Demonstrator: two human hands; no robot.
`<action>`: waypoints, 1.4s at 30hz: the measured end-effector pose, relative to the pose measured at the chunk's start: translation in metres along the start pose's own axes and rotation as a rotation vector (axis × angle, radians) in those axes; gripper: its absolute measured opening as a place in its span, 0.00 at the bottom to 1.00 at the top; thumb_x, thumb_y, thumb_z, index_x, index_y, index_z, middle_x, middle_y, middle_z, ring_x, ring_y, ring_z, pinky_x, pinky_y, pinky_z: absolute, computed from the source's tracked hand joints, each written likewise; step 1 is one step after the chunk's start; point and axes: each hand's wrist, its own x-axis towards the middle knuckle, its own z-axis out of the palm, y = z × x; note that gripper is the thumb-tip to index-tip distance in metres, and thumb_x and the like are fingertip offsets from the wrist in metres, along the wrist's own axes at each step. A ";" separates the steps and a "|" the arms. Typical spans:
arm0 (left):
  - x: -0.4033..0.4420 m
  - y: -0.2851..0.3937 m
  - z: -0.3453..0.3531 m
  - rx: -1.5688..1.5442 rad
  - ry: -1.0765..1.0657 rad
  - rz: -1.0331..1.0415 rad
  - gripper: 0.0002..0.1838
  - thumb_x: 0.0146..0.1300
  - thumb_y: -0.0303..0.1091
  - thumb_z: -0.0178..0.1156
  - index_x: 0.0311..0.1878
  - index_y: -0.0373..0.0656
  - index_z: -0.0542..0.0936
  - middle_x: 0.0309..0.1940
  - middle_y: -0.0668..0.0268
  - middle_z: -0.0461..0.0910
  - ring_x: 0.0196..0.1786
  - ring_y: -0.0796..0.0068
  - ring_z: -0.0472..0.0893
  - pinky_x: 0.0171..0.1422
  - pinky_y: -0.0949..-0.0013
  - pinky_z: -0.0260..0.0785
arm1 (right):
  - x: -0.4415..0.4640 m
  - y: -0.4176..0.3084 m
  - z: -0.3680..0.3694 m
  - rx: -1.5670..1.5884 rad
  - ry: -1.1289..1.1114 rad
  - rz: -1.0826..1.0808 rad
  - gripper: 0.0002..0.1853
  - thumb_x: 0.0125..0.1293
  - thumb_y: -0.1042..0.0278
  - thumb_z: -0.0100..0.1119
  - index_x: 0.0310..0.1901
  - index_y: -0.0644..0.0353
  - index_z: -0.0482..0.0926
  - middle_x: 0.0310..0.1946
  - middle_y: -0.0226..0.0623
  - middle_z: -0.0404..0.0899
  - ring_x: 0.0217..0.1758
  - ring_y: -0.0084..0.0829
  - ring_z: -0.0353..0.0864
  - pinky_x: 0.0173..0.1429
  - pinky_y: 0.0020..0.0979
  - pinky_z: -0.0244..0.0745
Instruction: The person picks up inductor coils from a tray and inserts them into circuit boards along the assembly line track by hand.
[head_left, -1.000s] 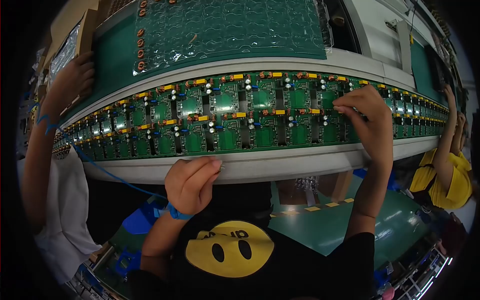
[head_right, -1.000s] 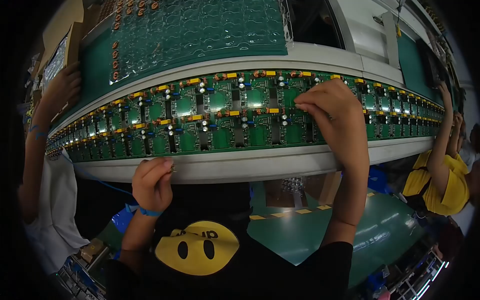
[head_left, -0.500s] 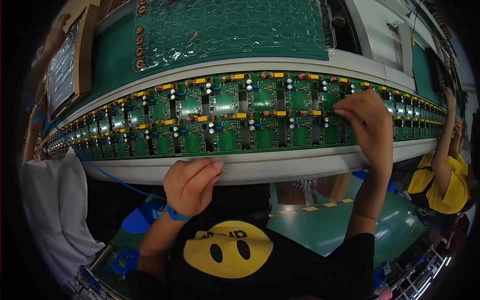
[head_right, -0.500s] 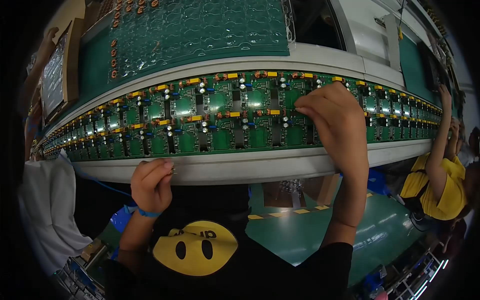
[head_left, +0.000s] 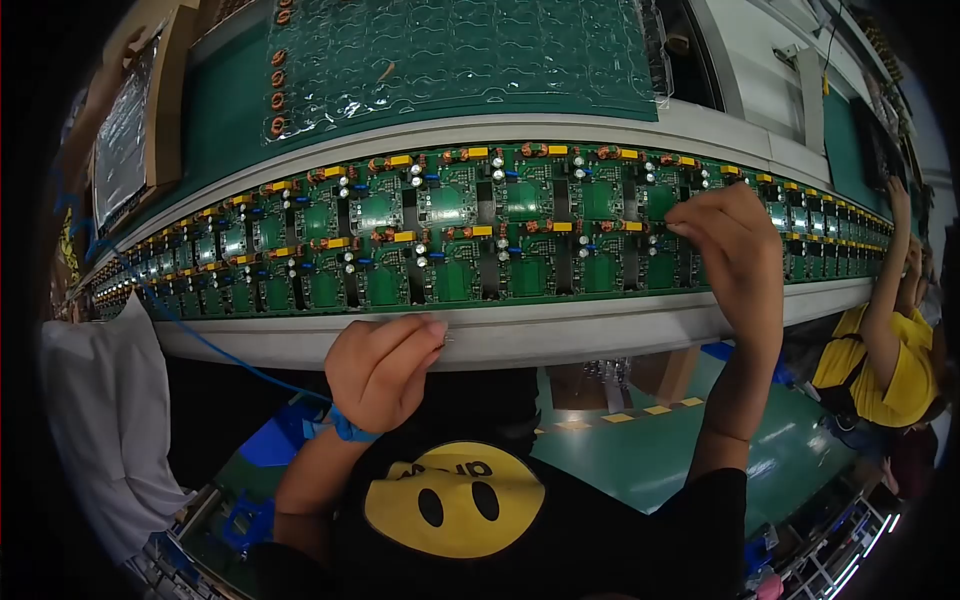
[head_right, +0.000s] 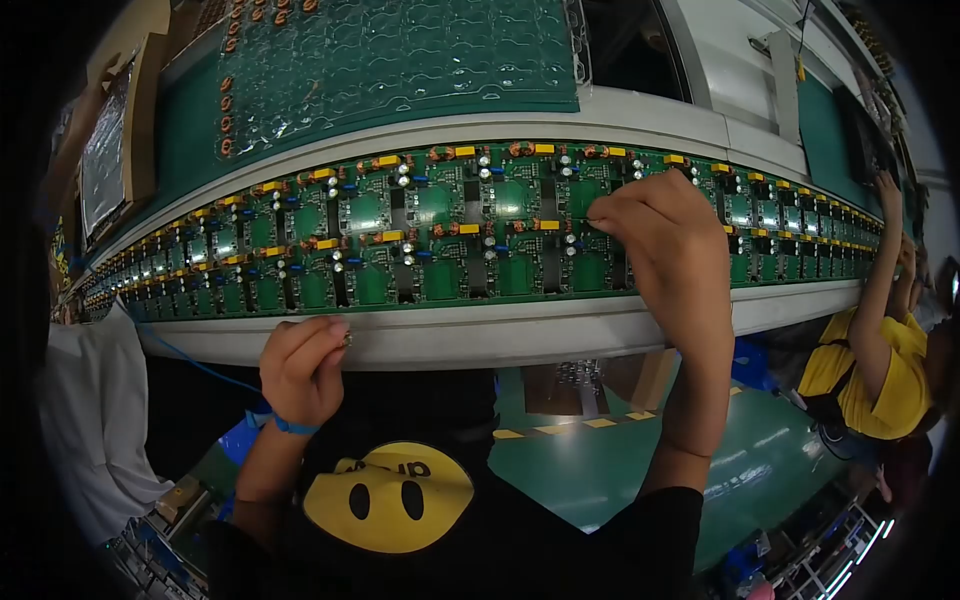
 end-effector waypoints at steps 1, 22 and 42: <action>0.001 0.000 0.001 -0.003 0.007 0.000 0.21 0.52 0.24 0.71 0.52 0.44 0.82 0.43 0.63 0.83 0.31 0.67 0.78 0.29 0.70 0.67 | 0.000 -0.001 0.000 -0.001 0.000 -0.001 0.09 0.53 0.84 0.63 0.36 0.64 0.84 0.34 0.38 0.81 0.39 0.37 0.78 0.44 0.34 0.73; 0.015 0.009 0.004 0.235 -0.124 -0.079 0.06 0.61 0.30 0.66 0.41 0.47 0.82 0.50 0.68 0.87 0.54 0.69 0.80 0.53 0.68 0.62 | -0.001 0.003 0.009 -0.029 0.117 -0.062 0.09 0.49 0.81 0.65 0.34 0.62 0.84 0.32 0.35 0.80 0.35 0.39 0.77 0.38 0.36 0.72; 0.009 0.011 0.000 0.017 -0.006 -0.061 0.07 0.60 0.24 0.62 0.42 0.43 0.81 0.47 0.63 0.86 0.49 0.63 0.80 0.53 0.64 0.67 | -0.071 -0.026 0.033 -0.171 0.411 0.222 0.25 0.58 0.61 0.66 0.59 0.49 0.80 0.65 0.37 0.74 0.60 0.44 0.74 0.63 0.43 0.65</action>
